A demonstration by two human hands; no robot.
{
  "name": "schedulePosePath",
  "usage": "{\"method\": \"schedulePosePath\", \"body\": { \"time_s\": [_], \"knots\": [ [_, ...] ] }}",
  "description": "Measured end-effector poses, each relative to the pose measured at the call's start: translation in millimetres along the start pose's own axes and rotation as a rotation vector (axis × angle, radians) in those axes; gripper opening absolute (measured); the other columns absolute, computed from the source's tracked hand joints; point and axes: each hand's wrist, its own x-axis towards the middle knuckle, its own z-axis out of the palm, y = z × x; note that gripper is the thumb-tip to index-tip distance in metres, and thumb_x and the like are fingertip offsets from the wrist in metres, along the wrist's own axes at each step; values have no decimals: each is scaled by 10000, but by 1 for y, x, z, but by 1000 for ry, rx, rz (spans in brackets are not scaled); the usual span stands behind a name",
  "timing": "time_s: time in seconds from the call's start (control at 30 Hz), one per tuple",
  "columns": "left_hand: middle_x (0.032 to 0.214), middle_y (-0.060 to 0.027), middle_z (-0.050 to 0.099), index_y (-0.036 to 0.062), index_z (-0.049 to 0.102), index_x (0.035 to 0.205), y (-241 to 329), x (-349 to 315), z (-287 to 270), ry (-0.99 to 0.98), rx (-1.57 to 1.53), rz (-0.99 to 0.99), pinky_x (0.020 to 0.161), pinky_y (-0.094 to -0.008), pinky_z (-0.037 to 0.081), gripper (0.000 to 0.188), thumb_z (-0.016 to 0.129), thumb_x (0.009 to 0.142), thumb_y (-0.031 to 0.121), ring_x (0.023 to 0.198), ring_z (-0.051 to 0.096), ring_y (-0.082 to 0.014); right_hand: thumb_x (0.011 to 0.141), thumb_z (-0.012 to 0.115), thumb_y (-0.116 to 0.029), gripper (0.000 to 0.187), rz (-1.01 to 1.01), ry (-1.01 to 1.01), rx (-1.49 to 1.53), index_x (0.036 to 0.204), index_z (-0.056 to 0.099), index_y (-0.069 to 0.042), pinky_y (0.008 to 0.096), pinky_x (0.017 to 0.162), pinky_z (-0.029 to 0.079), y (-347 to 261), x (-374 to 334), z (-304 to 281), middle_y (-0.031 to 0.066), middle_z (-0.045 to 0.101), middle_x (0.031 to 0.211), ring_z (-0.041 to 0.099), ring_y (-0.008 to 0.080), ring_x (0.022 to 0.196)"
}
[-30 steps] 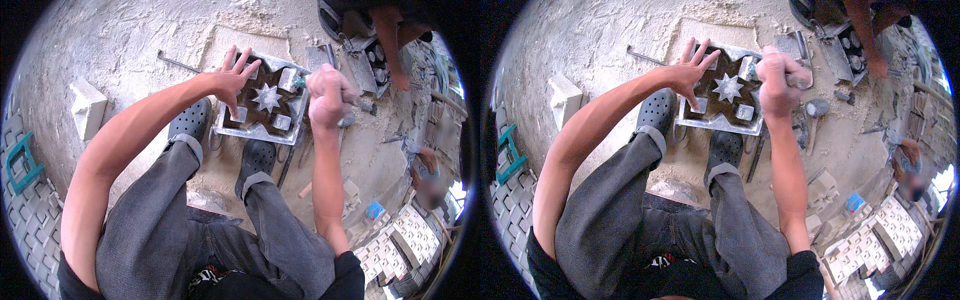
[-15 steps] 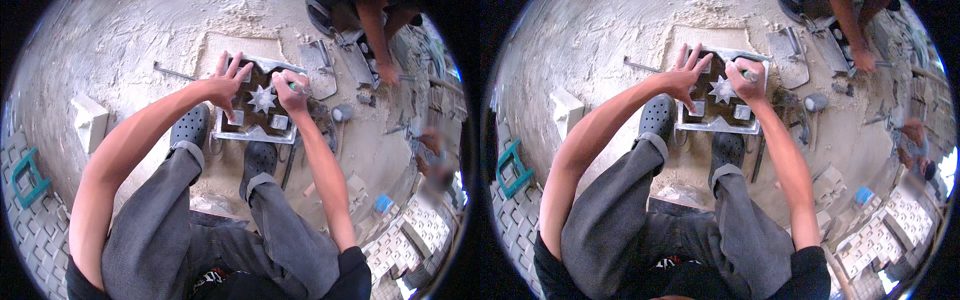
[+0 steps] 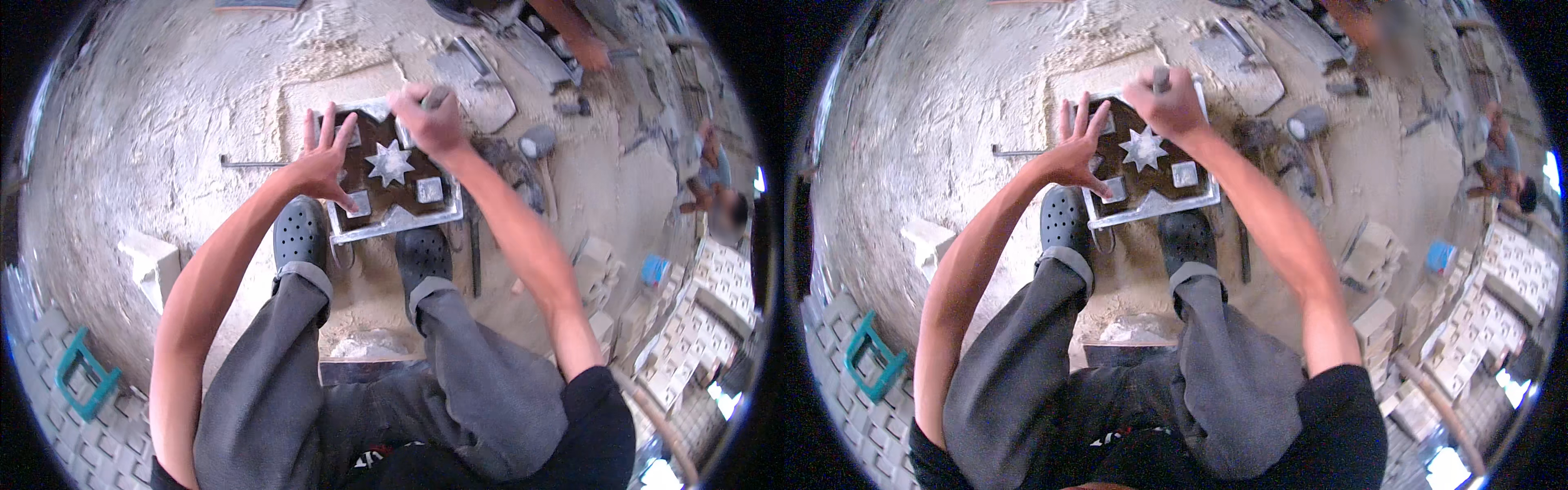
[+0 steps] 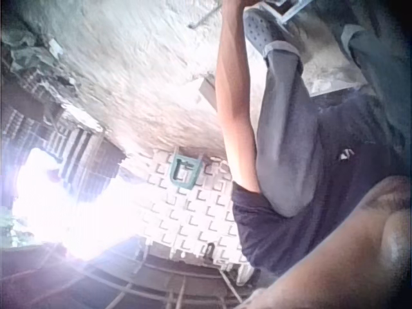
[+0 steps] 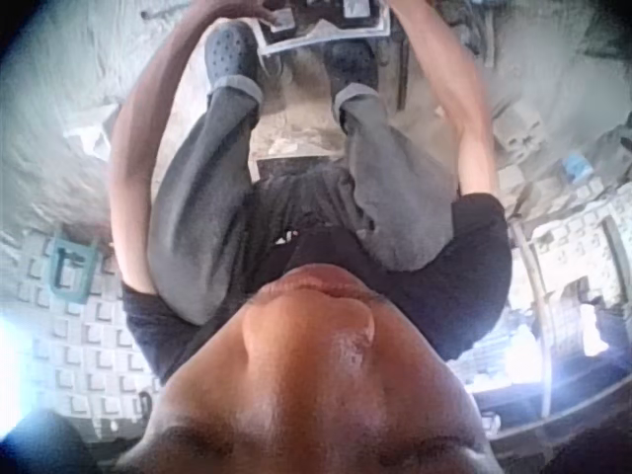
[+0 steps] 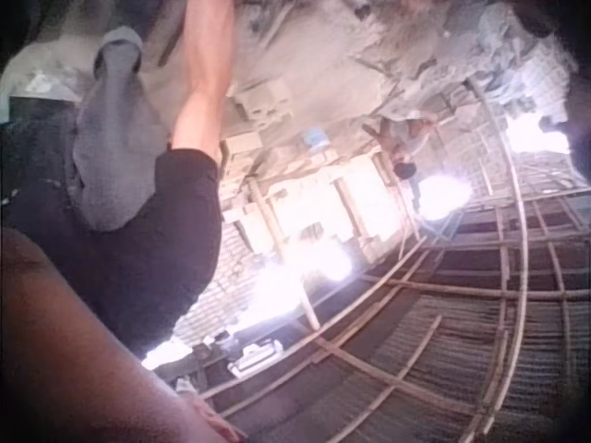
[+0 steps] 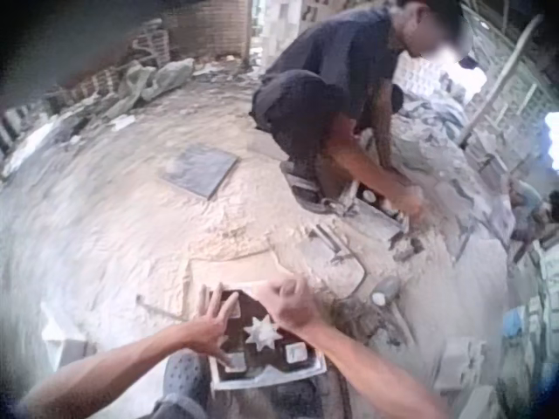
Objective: The person works on a star-shaped tile mold by hand, using a small scraper tool to smooth the interior surfaces and edges of the mold while clearing away excess debris.
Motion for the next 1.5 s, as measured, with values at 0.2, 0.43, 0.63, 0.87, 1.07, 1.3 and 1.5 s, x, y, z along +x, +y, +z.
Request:
{"method": "schedulePosePath", "body": {
  "time_s": [0.2,0.43,0.63,0.87,1.07,1.3,1.5],
  "knots": [
    [1488,-395,-167,36,-50,1514,-4,-4,-5,-30,-13,-18,1101,-645,-59,1543,910,417,543,1318,-250,-602,856,616,-82,326,-54,227,383,551,500,-72,259,419,280,-76,9,-50,-41,445,501,360,53,427],
    [1480,-382,-220,53,-94,1511,9,5,-2,-43,-2,-18,1100,-630,-84,1596,913,386,572,1321,-291,-564,778,574,-168,310,-32,181,-46,518,439,-65,307,448,287,33,-14,-52,-36,393,489,369,60,503],
    [1481,-354,-259,82,-135,1507,5,-1,-12,-94,18,-92,1113,-637,4,1611,923,389,559,1328,-264,-577,806,598,-147,307,-90,199,82,552,461,-41,296,445,256,-36,15,-49,-19,413,479,359,51,479],
    [1474,-350,-280,101,-167,1500,11,3,-6,-126,6,-66,1114,-632,1,1619,918,397,575,1320,-276,-581,765,616,-236,266,28,-34,-109,593,571,-37,332,462,328,23,1,-40,15,496,490,428,89,484],
    [1473,-351,-281,107,-167,1501,3,0,-11,-100,26,-81,1114,-634,4,1610,916,405,573,1321,-276,-579,744,642,-250,282,-51,169,17,580,571,-30,347,472,365,-31,10,-40,48,498,480,439,100,477],
    [1487,-329,-278,113,-155,1506,12,5,-8,-117,-24,-104,1119,-631,28,1604,924,404,554,1329,-280,-562,756,625,-193,304,182,0,7,516,491,-63,318,426,277,21,15,-35,-12,411,443,360,75,439],
    [1495,-337,-249,92,-129,1510,13,-2,-15,-113,34,-111,1104,-658,35,1589,911,410,575,1334,-248,-580,738,614,-231,263,-32,194,66,560,520,-62,322,420,300,1,11,-45,2,436,454,393,107,438]
  ]
}}
